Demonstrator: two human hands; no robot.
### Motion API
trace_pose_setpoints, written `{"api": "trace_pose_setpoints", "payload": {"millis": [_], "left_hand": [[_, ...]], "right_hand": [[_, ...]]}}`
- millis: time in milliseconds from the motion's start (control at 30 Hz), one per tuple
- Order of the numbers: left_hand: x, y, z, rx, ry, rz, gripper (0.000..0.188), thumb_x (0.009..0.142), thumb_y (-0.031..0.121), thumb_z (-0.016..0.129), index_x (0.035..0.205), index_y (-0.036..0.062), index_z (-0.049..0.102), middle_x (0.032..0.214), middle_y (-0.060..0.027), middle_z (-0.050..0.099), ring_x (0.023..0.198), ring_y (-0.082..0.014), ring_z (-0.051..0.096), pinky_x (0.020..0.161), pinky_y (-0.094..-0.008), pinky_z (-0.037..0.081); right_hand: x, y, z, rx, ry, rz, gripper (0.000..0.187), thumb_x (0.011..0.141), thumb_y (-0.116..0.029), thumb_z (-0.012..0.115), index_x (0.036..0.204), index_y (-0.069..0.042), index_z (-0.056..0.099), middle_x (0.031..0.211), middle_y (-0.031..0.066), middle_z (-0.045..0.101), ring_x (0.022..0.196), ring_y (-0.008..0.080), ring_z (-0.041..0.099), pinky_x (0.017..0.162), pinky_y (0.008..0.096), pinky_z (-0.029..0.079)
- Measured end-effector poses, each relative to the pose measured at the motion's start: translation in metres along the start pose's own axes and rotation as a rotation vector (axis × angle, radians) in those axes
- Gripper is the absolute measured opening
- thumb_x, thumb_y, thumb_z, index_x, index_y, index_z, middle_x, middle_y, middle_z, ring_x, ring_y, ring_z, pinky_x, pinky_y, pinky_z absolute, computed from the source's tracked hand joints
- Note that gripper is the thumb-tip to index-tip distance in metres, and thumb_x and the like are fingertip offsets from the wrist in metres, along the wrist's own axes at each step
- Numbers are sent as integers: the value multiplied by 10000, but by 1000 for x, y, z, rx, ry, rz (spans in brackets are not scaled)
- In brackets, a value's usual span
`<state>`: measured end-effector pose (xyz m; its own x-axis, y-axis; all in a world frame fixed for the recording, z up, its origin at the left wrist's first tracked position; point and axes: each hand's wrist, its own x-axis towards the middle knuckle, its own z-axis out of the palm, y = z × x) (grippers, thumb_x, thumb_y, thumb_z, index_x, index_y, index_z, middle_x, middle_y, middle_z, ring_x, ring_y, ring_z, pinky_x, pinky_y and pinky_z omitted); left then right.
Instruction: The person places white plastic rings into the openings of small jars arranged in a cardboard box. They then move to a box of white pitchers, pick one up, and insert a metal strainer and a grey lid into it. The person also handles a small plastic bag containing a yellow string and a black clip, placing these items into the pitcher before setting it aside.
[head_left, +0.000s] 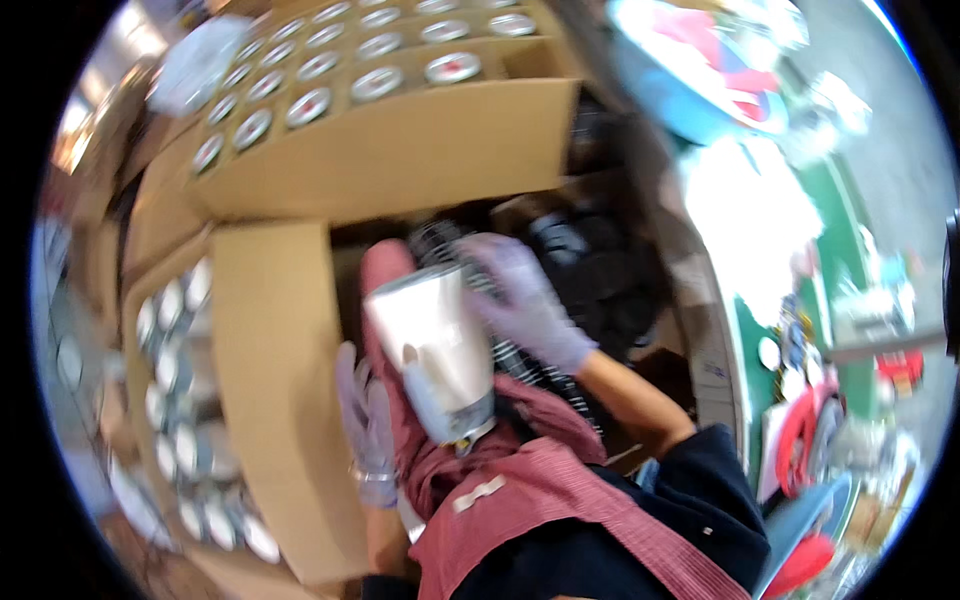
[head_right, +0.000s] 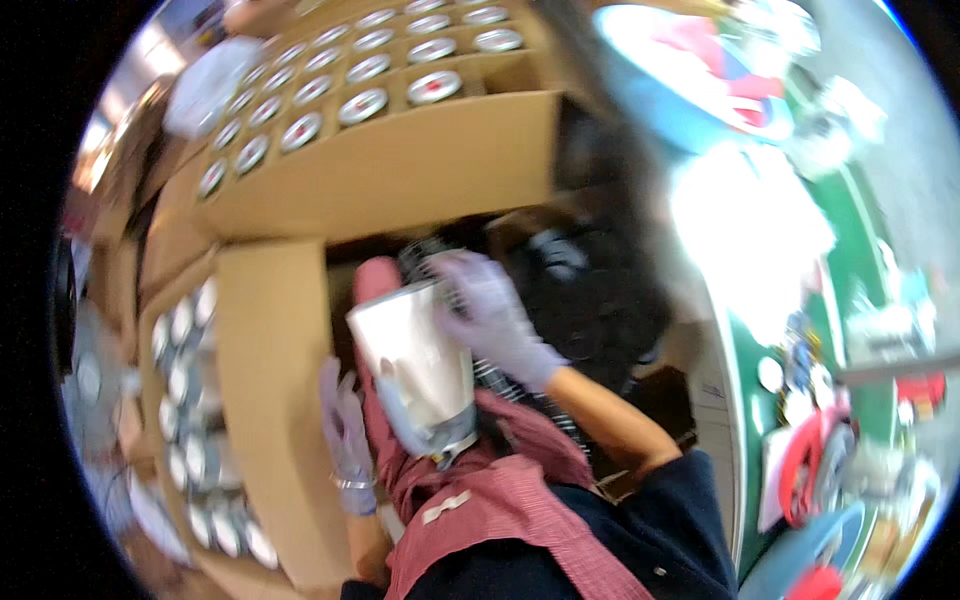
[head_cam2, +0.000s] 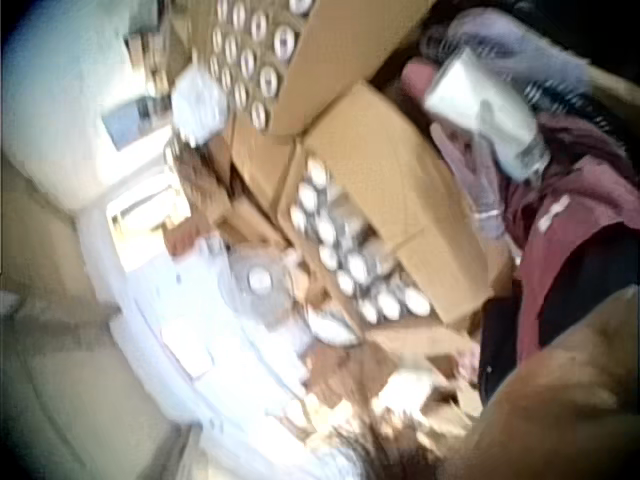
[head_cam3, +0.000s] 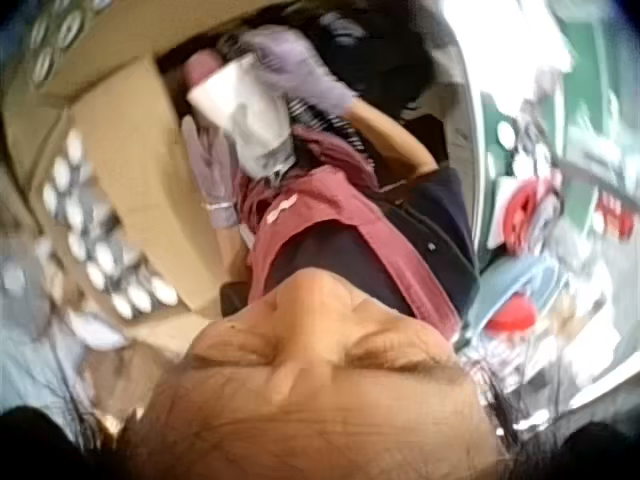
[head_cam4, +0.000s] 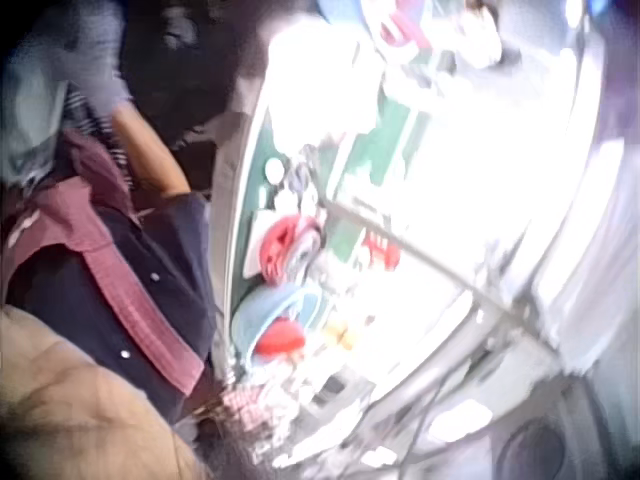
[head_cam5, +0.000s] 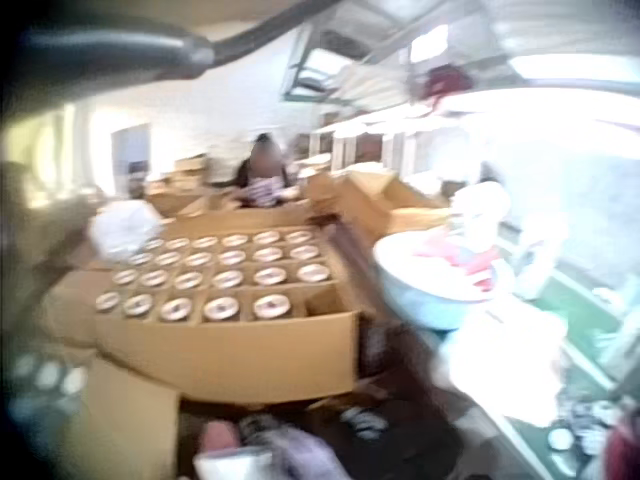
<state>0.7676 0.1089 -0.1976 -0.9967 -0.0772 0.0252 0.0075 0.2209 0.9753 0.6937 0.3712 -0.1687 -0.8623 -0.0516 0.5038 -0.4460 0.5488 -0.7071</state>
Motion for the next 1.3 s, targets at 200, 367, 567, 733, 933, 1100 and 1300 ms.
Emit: {"api": "trace_pose_setpoints", "payload": {"millis": [200, 367, 567, 733, 933, 1100, 1300], "left_hand": [[37, 33, 32, -170, -340, -93, 835, 796, 74, 613, 1528, -10, 221, 1434, -170, 433, 1275, -282, 456, 1079, -357, 357], [61, -19, -9, 117, -464, -147, 557, 902, 69, 545, 1439, -10, 423, 1342, -134, 554, 1208, -228, 522, 1038, -333, 393], [91, 7, -5, 271, -187, 79, 416, 1044, 239, 412, 1314, -54, 533, 1273, -153, 601, 1190, -244, 553, 1023, -356, 421], [115, 36, 23, 95, -178, 123, 361, 1042, 171, 425, 1277, -68, 557, 1258, -175, 613, 1166, -252, 578, 1035, -355, 429], [144, 55, 43, 79, -218, 238, 322, 1026, 130, 445, 1250, -49, 589, 1236, -172, 627, 1155, -251, 583, 1033, -352, 432], [166, 80, 73, 57, -356, 281, 288, 988, 98, 491, 1211, -30, 620, 1204, -148, 648, 1114, -231, 604, 1002, -328, 443], [166, 125, 147, 66, -627, 525, 226, 915, 54, 593, 1126, -6, 650, 1083, -163, 682, 1003, -260, 661, 906, -318, 496]], "right_hand": [[14, 3, -102, -282, 57, -71, 354, 831, -99, 694, 1173, -42, 617, 1128, 163, 636, 1058, 342, 611, 928, 417, 493], [-6, 90, -288, -744, 496, 211, 293, 833, -92, 696, 1116, -37, 646, 1067, 180, 670, 996, 329, 647, 868, 379, 519], [-7, 131, -370, -799, 219, 690, 485, 878, -355, 652, 1243, -36, 626, 1101, 188, 695, 1001, 340, 668, 905, 406, 514], [-15, 126, -300, -847, -136, 679, 356, 849, -356, 717, 1021, -50, 659, 855, 117, 667, 878, 295, 647, 821, 392, 501], [-16, 131, -329, -198, -76, 734, 201, 832, -21, 553, 988, -30, 680, 875, 63, 670, 825, 157, 605, 750, 312, 491], [8, 118, -344, 8, 342, 542, 233, 983, -211, 574, 1048, 5, 632, 859, 17, 605, 800, 104, 559, 740, 260, 464], [35, 103, -290, 144, 82, 600, 185, 970, -197, 615, 961, -16, 653, 836, -5, 584, 792, 107, 547, 754, 265, 460]]}}
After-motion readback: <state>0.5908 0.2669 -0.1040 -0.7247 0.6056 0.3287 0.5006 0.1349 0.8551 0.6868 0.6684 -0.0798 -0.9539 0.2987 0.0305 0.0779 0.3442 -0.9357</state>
